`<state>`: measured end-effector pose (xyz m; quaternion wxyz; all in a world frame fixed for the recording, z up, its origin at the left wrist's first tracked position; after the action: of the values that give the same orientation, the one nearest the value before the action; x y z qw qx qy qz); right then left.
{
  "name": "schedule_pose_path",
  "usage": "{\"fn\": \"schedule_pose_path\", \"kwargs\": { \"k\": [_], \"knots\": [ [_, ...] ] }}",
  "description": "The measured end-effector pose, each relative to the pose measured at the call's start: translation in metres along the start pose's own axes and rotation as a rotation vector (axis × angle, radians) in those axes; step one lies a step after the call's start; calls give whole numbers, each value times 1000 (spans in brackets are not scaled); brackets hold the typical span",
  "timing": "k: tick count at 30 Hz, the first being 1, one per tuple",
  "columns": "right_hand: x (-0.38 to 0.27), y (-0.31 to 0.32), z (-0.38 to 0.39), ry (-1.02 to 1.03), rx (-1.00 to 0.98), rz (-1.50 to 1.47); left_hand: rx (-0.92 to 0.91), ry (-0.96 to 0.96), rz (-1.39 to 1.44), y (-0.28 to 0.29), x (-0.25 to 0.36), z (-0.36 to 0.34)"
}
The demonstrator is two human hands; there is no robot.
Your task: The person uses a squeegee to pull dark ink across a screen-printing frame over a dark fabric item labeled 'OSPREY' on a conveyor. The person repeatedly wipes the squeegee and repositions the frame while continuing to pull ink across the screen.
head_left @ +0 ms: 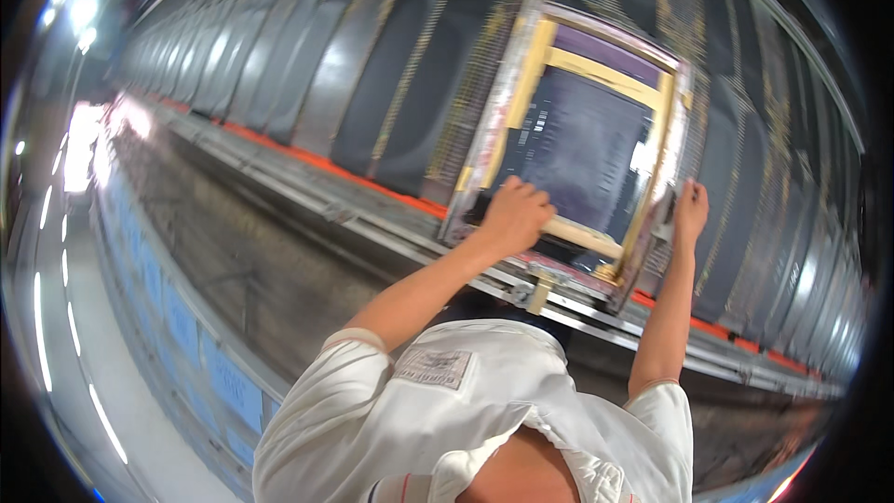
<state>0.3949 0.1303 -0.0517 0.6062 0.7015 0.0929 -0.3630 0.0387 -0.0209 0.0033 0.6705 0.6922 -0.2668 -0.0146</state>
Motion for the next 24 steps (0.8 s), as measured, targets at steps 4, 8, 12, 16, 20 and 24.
{"fn": "schedule_pose_path", "kwargs": {
  "k": [4, 8, 12, 16, 20, 24],
  "knots": [
    [-4, -11, 5, 127, 15, -62, 61, 62, 7, -1, 0, 21],
    [-76, 41, 25, 107, 11, -249, 137, 91, 61, 20, 8, 37],
    [-147, 36, 57, 154, -23, -425, 163, 95, 96, 65, -21, 56],
    [-131, 8, 74, 147, -73, -466, 13, 100, -31, 83, -25, 69],
    [-38, 29, 55, 5, -166, -556, -66, 158, -197, 30, 61, 40],
    [6, -7, 36, 85, -85, -549, 9, 79, -94, 5, 51, 36]
  ]
}}
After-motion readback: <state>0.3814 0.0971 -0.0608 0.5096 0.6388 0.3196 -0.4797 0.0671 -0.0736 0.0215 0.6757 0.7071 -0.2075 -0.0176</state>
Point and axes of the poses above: each hand's wrist, its own z-axis away from the middle knuckle, its own y-axis out of the back of the hand, x = y × z, the point moved 2 cm from there along -z, towards the middle knuckle, and after that the axes turned 1 degree about -z, right-handed, at the moved point
